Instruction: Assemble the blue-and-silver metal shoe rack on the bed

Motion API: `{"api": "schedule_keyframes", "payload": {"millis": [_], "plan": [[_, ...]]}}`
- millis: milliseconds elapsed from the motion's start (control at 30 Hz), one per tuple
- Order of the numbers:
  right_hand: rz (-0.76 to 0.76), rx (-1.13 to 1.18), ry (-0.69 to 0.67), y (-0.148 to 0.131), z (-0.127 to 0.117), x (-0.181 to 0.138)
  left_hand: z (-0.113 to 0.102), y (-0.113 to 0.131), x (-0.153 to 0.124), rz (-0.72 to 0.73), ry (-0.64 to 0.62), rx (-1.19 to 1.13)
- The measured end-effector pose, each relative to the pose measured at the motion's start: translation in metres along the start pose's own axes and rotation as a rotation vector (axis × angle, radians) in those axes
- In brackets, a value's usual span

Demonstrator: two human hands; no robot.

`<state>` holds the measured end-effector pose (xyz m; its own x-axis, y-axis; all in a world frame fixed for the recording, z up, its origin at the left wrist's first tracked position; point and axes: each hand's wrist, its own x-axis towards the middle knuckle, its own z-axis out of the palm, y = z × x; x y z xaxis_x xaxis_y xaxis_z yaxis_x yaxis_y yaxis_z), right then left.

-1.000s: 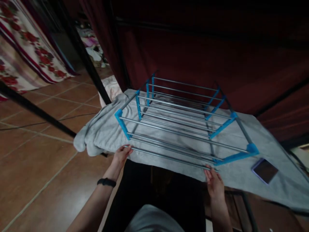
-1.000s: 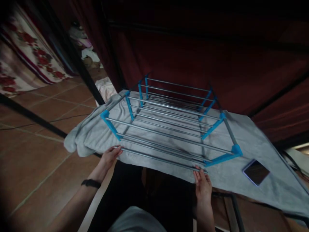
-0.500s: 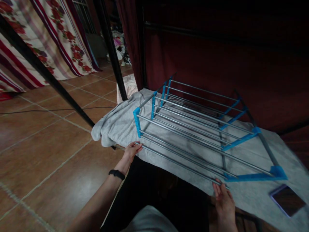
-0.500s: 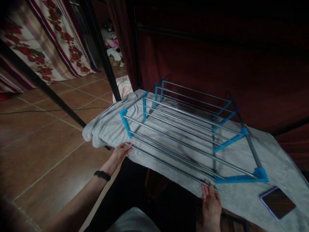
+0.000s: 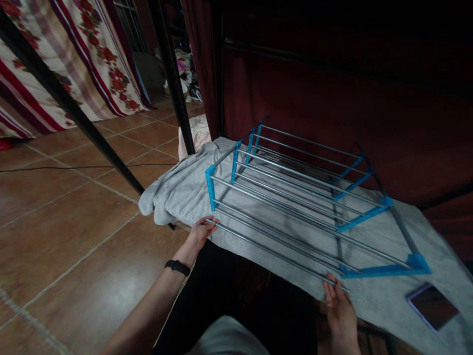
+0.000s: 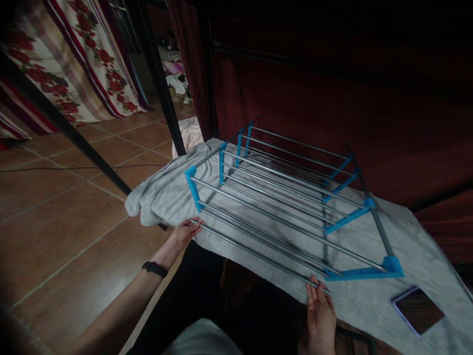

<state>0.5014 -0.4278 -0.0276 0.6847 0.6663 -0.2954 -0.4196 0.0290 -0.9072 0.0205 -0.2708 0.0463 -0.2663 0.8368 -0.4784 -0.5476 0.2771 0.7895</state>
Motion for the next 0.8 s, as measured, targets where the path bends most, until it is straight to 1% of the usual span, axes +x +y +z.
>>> {"api": "schedule_keyframes", "payload": {"millis": [233, 400, 533, 700, 800], "plan": [[0.012, 0.037, 0.031, 0.002, 0.002, 0.001, 0.003, -0.004, 0.003, 0.03, 0.054, -0.007], [-0.015, 0.005, 0.046, 0.003, 0.003, 0.002, 0.003, -0.009, 0.011, 0.044, 0.103, 0.02], [0.006, 0.012, 0.079, 0.002, 0.007, -0.001, 0.004, -0.012, 0.018, 0.05, 0.142, 0.048], [0.031, 0.003, 0.122, 0.0, 0.01, -0.001, 0.003, -0.011, 0.021, 0.048, 0.138, 0.066], [0.026, -0.013, 0.123, 0.001, 0.01, 0.0, 0.004, -0.01, 0.02, 0.046, 0.14, 0.064]]}}
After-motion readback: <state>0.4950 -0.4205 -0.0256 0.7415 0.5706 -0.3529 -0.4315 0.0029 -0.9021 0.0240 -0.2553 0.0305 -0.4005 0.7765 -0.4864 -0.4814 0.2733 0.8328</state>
